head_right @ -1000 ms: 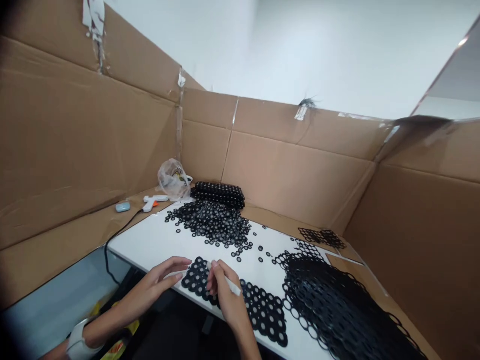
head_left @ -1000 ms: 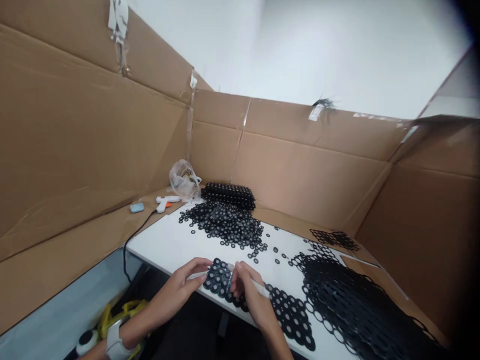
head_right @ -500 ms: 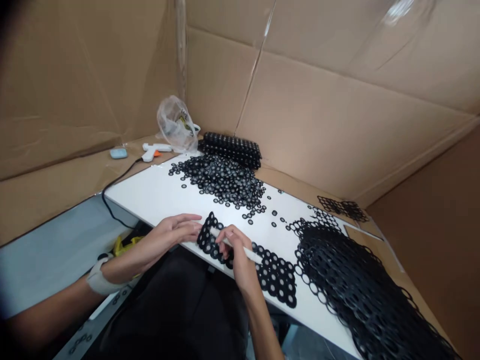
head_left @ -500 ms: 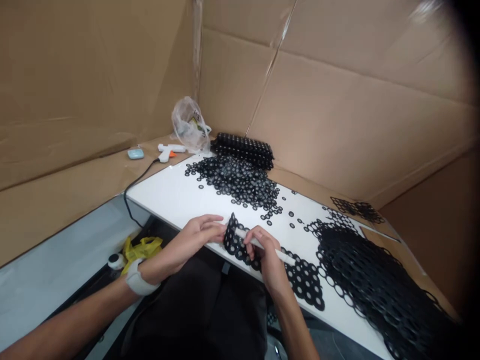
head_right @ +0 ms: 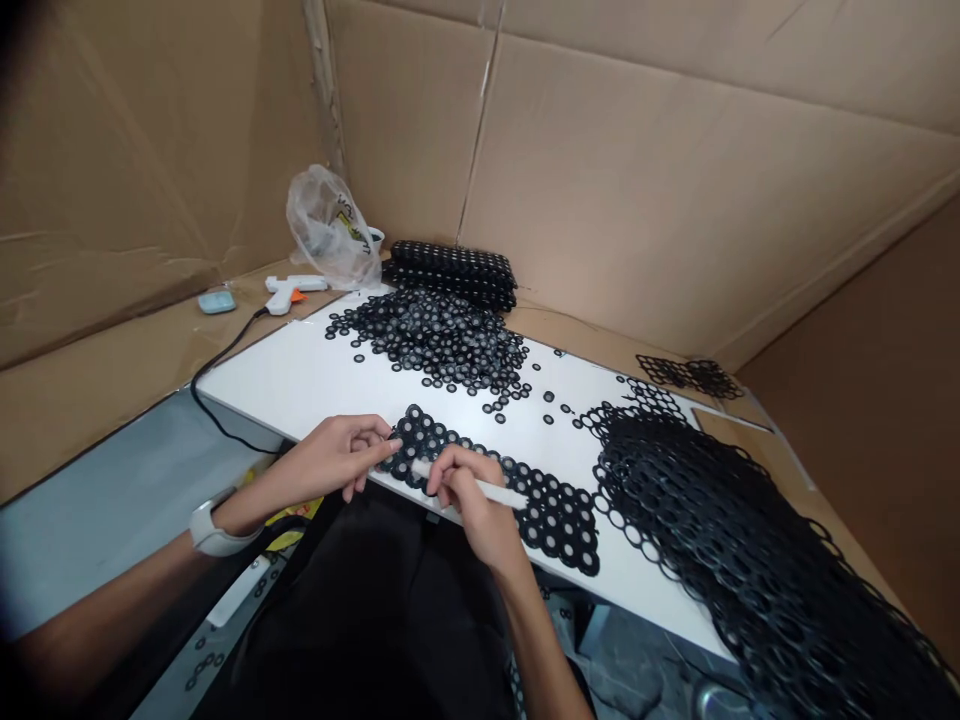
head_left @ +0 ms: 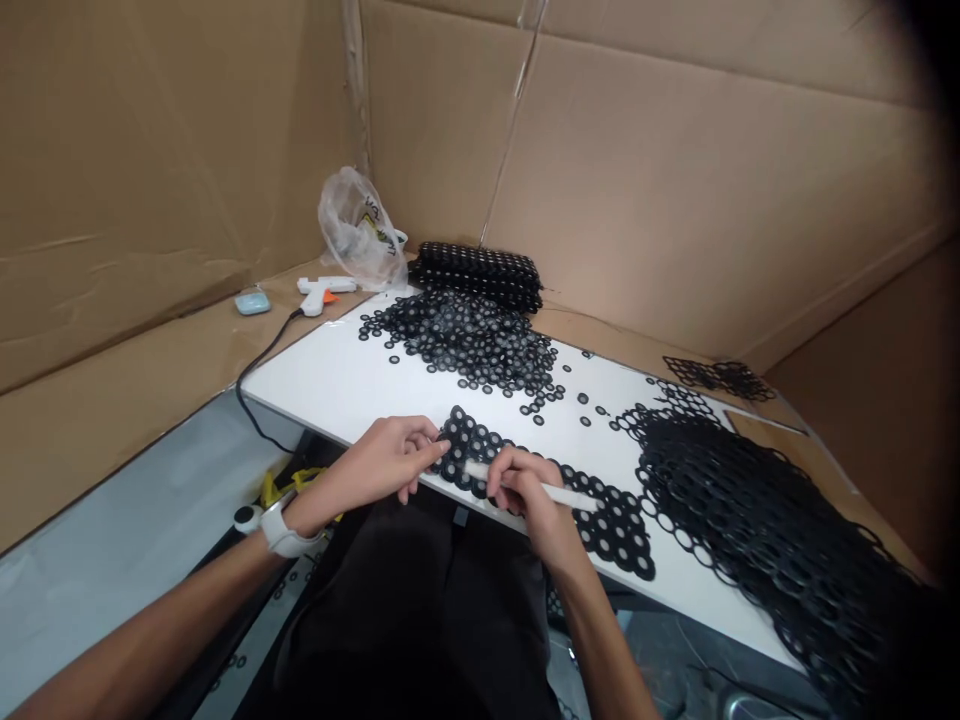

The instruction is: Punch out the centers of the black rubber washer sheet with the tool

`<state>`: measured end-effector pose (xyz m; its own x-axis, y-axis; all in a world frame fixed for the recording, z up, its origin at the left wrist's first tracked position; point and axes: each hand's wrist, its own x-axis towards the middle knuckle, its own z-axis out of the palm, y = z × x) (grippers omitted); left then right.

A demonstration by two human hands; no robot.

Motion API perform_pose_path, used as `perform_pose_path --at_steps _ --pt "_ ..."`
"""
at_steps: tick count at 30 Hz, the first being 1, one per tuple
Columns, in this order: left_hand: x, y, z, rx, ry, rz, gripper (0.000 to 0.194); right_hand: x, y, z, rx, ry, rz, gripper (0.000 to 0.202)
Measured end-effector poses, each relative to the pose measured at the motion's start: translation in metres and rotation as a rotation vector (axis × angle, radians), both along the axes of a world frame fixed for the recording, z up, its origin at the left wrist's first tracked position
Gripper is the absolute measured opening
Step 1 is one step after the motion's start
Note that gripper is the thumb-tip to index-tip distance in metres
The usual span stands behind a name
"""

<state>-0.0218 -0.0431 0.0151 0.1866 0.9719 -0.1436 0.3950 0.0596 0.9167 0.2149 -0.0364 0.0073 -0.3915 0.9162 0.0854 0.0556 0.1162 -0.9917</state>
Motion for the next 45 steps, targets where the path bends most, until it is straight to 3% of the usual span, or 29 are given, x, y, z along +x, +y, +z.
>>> perform_pose_path --at_steps 5,10,15,21,29,32,37,42,45 --pt "0.006 -0.008 -0.004 0.165 0.113 0.053 0.032 -0.006 -0.005 0.012 0.027 -0.114 0.046 0.027" --pt "0.006 -0.008 -0.008 0.241 0.143 0.047 0.03 -0.007 -0.004 0.011 0.084 -0.135 0.065 0.029" --pt "-0.002 0.004 -0.006 0.286 0.139 -0.063 0.029 -0.005 -0.002 0.006 0.097 -0.127 0.092 0.029" --pt "-0.011 0.032 -0.002 0.347 0.151 -0.205 0.028 -0.005 0.002 0.008 0.094 -0.086 0.074 0.03" --pt "-0.021 0.051 -0.027 0.269 0.047 -0.096 0.037 -0.022 0.011 0.016 0.127 -0.155 0.074 0.034" --pt "-0.022 0.049 -0.031 0.303 0.052 -0.068 0.036 -0.029 0.012 0.016 0.123 -0.189 0.029 0.034" --pt "-0.02 0.049 -0.031 0.341 0.042 -0.081 0.034 -0.037 0.01 0.013 0.267 -0.271 -0.075 0.029" --pt "-0.017 0.051 -0.027 0.299 -0.021 -0.033 0.039 -0.034 0.015 0.007 0.033 -0.005 -0.1 0.03" --pt "-0.018 0.051 -0.023 0.279 -0.059 -0.015 0.042 -0.031 0.017 0.005 0.004 0.066 -0.167 0.029"
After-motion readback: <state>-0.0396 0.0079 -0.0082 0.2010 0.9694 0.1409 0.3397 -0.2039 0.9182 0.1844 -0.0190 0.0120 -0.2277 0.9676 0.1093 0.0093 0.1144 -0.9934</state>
